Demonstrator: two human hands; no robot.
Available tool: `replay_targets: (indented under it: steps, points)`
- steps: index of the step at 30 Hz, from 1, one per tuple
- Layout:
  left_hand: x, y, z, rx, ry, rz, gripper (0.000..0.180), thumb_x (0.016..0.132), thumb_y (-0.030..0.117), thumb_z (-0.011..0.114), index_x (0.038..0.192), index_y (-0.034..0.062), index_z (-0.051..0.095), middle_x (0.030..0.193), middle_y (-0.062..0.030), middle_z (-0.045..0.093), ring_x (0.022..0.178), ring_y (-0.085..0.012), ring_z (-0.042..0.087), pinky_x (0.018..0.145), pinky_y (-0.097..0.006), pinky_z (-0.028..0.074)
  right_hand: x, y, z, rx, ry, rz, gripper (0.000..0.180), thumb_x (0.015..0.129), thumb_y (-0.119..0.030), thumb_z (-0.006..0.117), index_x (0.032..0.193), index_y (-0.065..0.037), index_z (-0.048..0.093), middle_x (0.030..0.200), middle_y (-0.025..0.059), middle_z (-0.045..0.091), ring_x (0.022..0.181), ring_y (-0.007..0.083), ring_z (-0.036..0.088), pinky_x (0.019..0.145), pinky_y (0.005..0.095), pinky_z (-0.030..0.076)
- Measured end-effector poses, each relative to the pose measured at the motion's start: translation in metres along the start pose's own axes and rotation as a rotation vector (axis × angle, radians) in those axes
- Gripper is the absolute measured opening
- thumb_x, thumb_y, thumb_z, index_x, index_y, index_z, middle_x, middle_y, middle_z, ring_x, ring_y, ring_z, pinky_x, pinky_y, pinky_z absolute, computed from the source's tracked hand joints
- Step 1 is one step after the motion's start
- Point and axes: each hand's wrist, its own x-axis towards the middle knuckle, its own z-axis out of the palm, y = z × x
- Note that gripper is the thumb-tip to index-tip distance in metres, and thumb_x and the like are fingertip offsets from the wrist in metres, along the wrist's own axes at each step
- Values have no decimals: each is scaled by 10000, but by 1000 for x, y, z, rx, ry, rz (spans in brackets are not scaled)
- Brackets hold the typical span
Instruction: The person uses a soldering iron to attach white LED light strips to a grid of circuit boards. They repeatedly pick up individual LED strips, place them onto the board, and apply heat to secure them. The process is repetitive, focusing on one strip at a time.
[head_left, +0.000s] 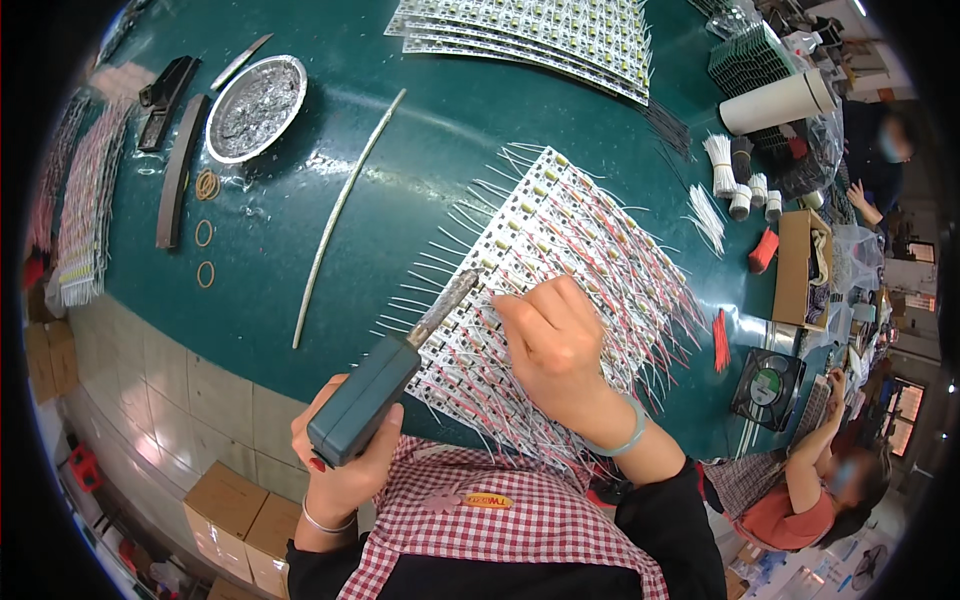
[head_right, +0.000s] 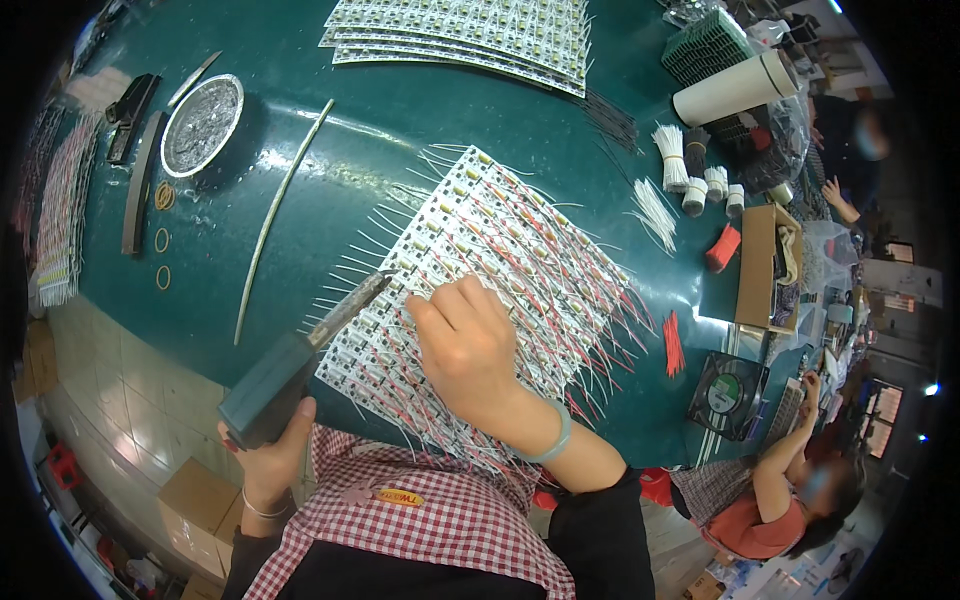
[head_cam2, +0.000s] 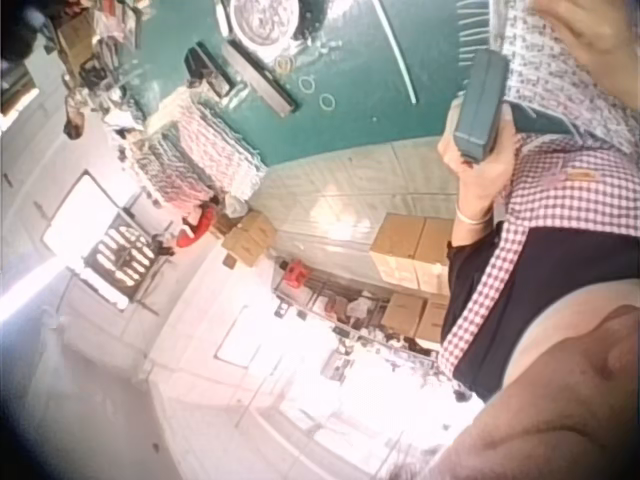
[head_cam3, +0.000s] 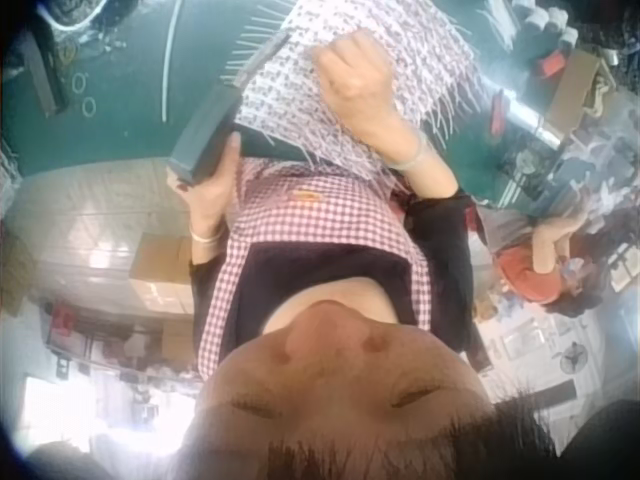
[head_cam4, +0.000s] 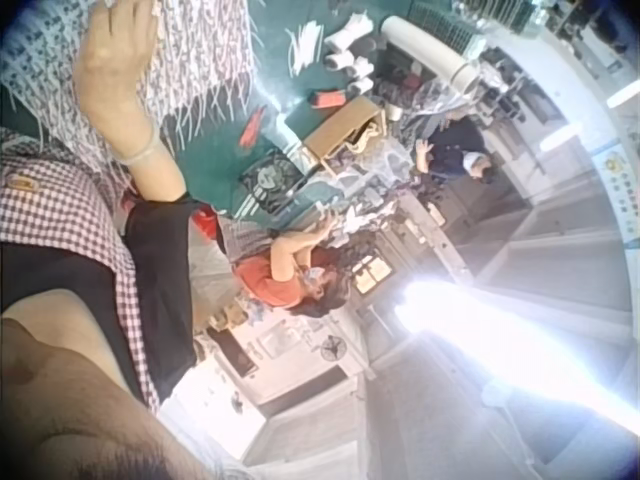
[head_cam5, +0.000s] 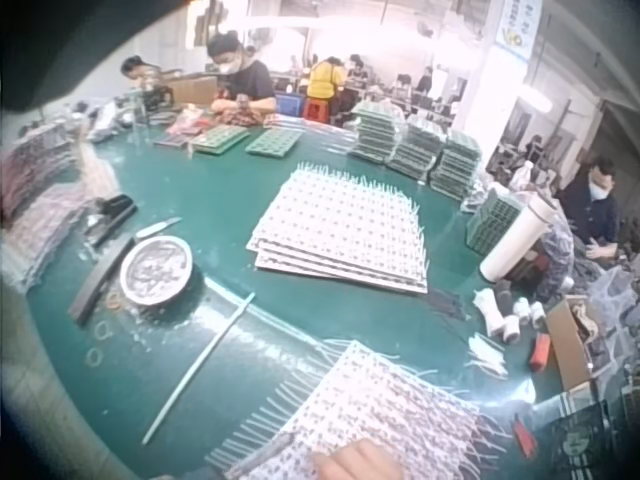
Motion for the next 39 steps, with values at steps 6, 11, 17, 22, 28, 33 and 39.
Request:
replay_targets:
  steps: [6, 11, 17, 22, 28, 33, 39]
  points:
    - [-6, -3, -2, 10, -30, -46, 207, 689, -61, 721, 890, -70, 671, 871, -136, 676, 692, -176, 654, 610, -272, 508, -5, 2, 8, -20, 0, -7, 178, 693, 0, 666, 867, -40, 656, 712, 54, 458, 691, 232, 494, 612, 359, 378]
    - [-6, -6, -2, 57, -25, 53, 184, 698, -64, 720, 874, -61, 666, 852, -131, 672, 692, -179, 652, 610, -273, 505, -5, 1, 8, -28, -8, -6, 172, 699, 3, 663, 865, -37, 651, 713, 57, 454, 688, 233, 491, 607, 358, 372]
    - [-5, -6, 0, 32, -10, 58, 161, 711, -63, 721, 859, -51, 659, 823, -119, 659, 660, -170, 638, 589, -268, 486, -5, 0, 8, -49, -14, -18, 170, 694, 8, 663, 860, -27, 650, 716, 62, 456, 686, 232, 492, 602, 360, 382]
    - [-5, -7, 1, 49, -3, 71, 152, 713, -49, 726, 848, -46, 655, 789, -105, 640, 626, -158, 616, 566, -263, 467, -4, -1, 8, -44, 4, -20, 187, 702, 56, 700, 866, -20, 653, 700, 73, 471, 650, 239, 492, 554, 364, 390]
    - [-4, -6, -1, 56, -17, 56, 134, 706, -42, 726, 823, -47, 659, 768, -103, 628, 604, -160, 605, 542, -263, 458, -6, -1, 9, -63, -13, -13, 185, 682, 22, 666, 862, -18, 647, 719, 67, 456, 682, 238, 493, 580, 361, 396]
    - [-8, -11, -4, -8, 2, 23, 156, 703, -37, 721, 851, -54, 676, 779, -109, 634, 617, -165, 615, 541, -266, 467, -5, -1, 9, -66, -4, -18, 175, 686, 25, 665, 853, -20, 640, 715, 68, 448, 678, 239, 492, 575, 363, 395]
    - [-9, -9, -6, -1, 9, 31, 182, 713, -36, 725, 889, -60, 685, 836, -125, 662, 659, -179, 639, 585, -264, 497, -6, -1, 10, -74, 18, -16, 164, 695, 22, 667, 849, -27, 640, 725, 65, 463, 687, 239, 502, 580, 362, 398]
